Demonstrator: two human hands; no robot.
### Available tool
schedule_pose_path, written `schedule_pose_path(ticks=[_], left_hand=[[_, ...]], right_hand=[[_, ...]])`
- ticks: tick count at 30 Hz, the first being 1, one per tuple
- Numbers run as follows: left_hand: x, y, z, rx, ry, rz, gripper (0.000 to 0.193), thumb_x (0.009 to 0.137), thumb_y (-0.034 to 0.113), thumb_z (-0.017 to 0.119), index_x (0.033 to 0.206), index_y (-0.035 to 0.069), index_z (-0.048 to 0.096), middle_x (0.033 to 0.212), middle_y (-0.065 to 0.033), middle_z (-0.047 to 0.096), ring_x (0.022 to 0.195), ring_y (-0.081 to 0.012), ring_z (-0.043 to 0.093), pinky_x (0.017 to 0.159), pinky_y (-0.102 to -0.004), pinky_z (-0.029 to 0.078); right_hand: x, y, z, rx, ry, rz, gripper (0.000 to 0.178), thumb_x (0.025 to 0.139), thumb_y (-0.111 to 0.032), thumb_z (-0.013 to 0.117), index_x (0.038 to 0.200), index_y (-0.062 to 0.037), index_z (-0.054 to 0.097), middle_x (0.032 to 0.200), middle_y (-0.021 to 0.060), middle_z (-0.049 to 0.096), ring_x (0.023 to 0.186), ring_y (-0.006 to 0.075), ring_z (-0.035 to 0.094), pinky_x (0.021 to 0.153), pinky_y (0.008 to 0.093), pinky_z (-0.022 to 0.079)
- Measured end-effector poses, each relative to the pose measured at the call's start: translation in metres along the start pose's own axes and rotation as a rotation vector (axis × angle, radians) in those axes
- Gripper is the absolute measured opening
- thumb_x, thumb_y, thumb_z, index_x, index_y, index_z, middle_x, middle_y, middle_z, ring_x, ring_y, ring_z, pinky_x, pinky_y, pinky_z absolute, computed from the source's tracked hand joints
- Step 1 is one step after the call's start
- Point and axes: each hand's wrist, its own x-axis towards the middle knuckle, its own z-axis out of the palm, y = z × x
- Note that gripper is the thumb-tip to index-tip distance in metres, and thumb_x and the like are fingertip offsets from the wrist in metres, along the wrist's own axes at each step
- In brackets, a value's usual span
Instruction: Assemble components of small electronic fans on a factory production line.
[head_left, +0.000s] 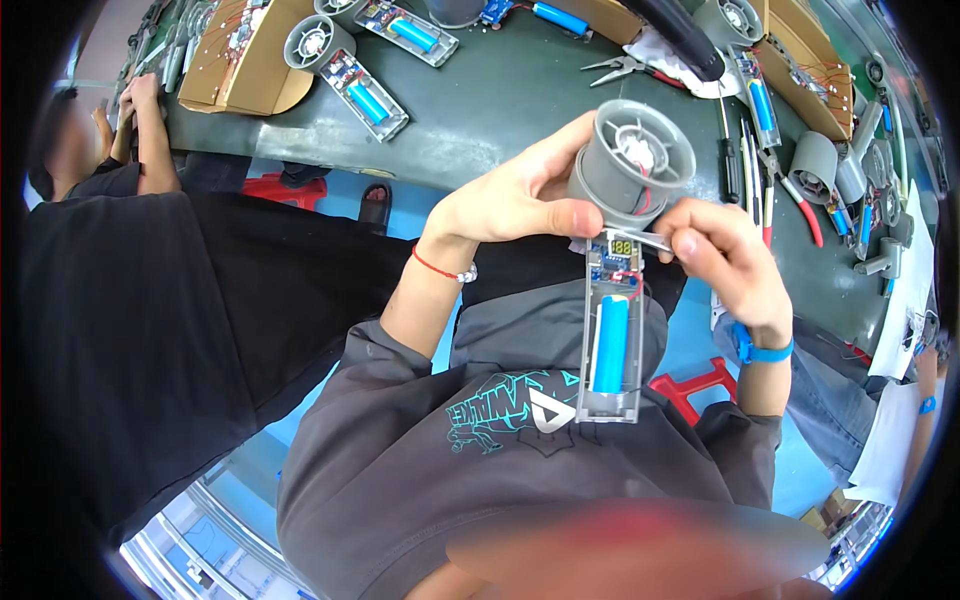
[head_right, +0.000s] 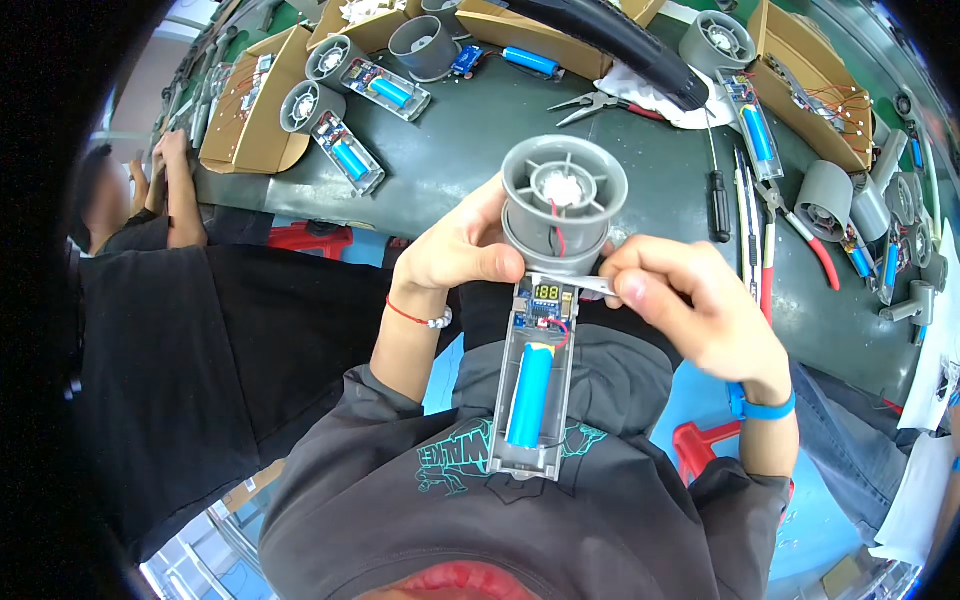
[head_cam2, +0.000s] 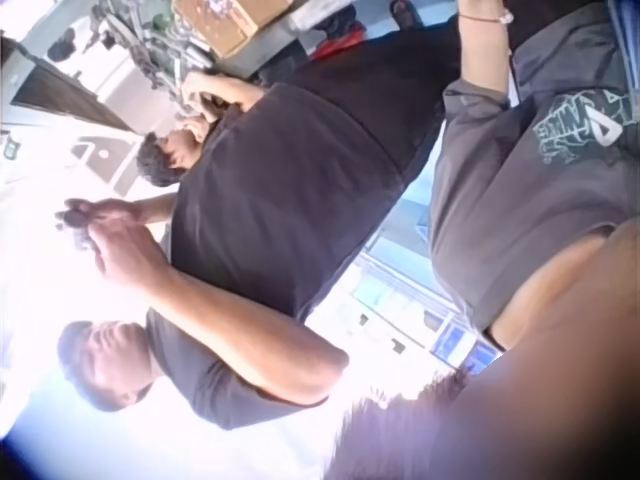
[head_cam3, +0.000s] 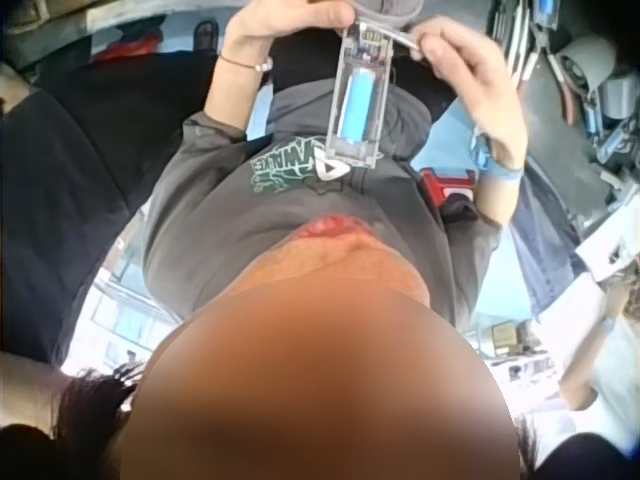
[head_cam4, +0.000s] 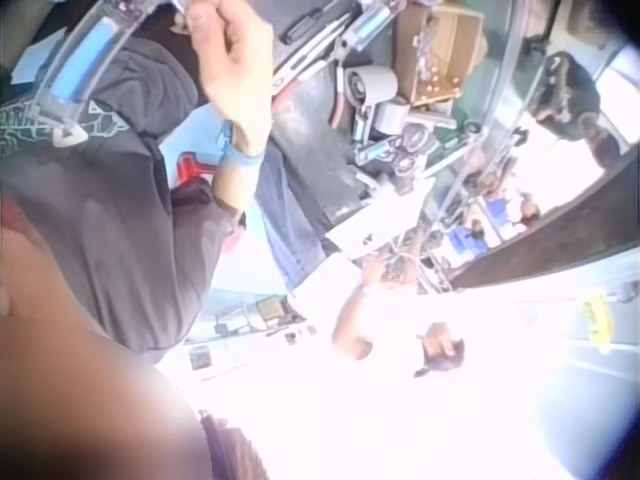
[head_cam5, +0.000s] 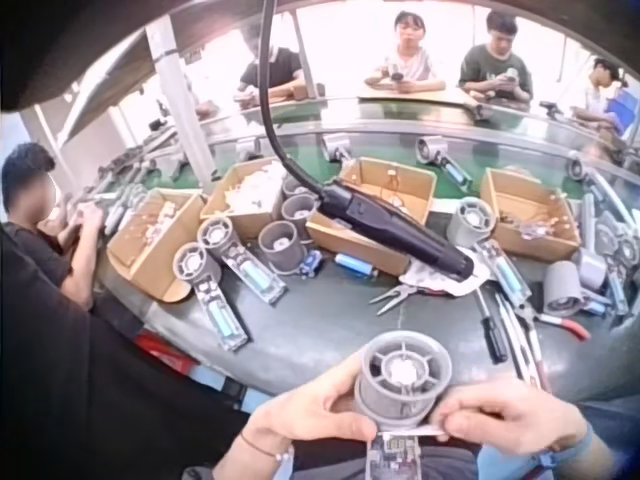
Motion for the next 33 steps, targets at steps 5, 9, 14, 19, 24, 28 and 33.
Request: schedule_pose_path(ticks=[5, 9, 14, 19, 24, 28, 33], left_hand=[[-0.001, 0.003, -0.001, -0.087, -0.057, -0.022, 0.096, 0.084, 0.025, 0.082, 0.155, 0.000, 0.022, 0.145, -0.0083, 0.045, 0.133, -0.0158, 0.042, 0.111, -0.0317, 0.035], [-0.001, 0.007, 0.002, 0.043, -0.068, -0.027, 0.093, 0.085, 0.023, 0.081, 0.155, 0.000, 0.024, 0.144, -0.0085, 0.045, 0.132, -0.0159, 0.042, 0.110, -0.0308, 0.035], [0.001, 0.009, -0.003, 0.088, -0.161, -0.011, 0.090, 0.085, 0.021, 0.079, 0.154, 0.000, 0.026, 0.144, -0.0090, 0.045, 0.133, -0.0162, 0.041, 0.111, -0.0307, 0.034], [-0.003, 0.018, 0.007, 0.221, -0.048, 0.047, 0.092, 0.083, 0.024, 0.078, 0.155, 0.002, 0.025, 0.145, -0.0117, 0.044, 0.135, -0.0213, 0.040, 0.114, -0.0342, 0.030], [-0.009, 0.022, 0.028, 0.261, 0.156, 0.067, 0.108, 0.079, 0.047, 0.079, 0.156, -0.002, 0.020, 0.158, -0.0154, 0.029, 0.144, -0.0250, 0.034, 0.117, -0.0379, 0.027], [-0.009, 0.014, 0.026, 0.260, 0.222, 0.092, 0.107, 0.080, 0.054, 0.074, 0.155, -0.002, 0.021, 0.157, -0.0170, 0.032, 0.142, -0.0265, 0.037, 0.117, -0.0379, 0.027], [-0.014, 0.006, 0.032, 0.141, 0.172, 0.161, 0.090, 0.088, 0.034, 0.072, 0.155, -0.001, 0.022, 0.149, -0.0143, 0.040, 0.140, -0.0230, 0.036, 0.117, -0.0358, 0.026]], right_hand=[[-0.011, -0.005, 0.015, -0.354, 0.143, -0.155, 0.027, 0.100, -0.025, 0.055, 0.090, 0.0005, 0.059, 0.067, 0.0025, 0.056, 0.055, 0.0098, 0.045, 0.051, 0.0253, 0.033], [-0.014, 0.006, 0.009, -0.133, 0.040, -0.029, 0.038, 0.102, -0.034, 0.051, 0.089, 0.0004, 0.058, 0.065, -0.0004, 0.050, 0.053, 0.0076, 0.041, 0.049, 0.0249, 0.029], [-0.010, 0.005, 0.005, 0.016, -0.079, 0.067, 0.044, 0.102, -0.039, 0.048, 0.083, -0.0001, 0.058, 0.063, -0.0011, 0.048, 0.052, 0.0078, 0.040, 0.048, 0.0261, 0.029], [-0.014, -0.008, 0.011, -0.713, 0.077, -0.371, 0.037, 0.103, -0.028, 0.046, 0.081, -0.0006, 0.058, 0.061, 0.0069, 0.054, 0.049, 0.0220, 0.052, 0.049, 0.0335, 0.039], [-0.011, -0.008, 0.015, -0.374, 0.042, -0.197, 0.018, 0.095, -0.015, 0.056, 0.082, -0.0028, 0.058, 0.058, 0.0075, 0.051, 0.047, 0.0272, 0.052, 0.049, 0.0347, 0.040], [-0.009, -0.006, 0.017, -0.584, 0.056, -0.330, 0.018, 0.097, -0.017, 0.055, 0.084, -0.0039, 0.058, 0.057, 0.0066, 0.051, 0.046, 0.0279, 0.052, 0.049, 0.0358, 0.039], [-0.010, -0.009, 0.013, -0.684, 0.037, -0.410, 0.019, 0.096, -0.016, 0.056, 0.082, -0.0041, 0.058, 0.055, 0.0071, 0.050, 0.046, 0.0307, 0.051, 0.047, 0.0377, 0.039]])
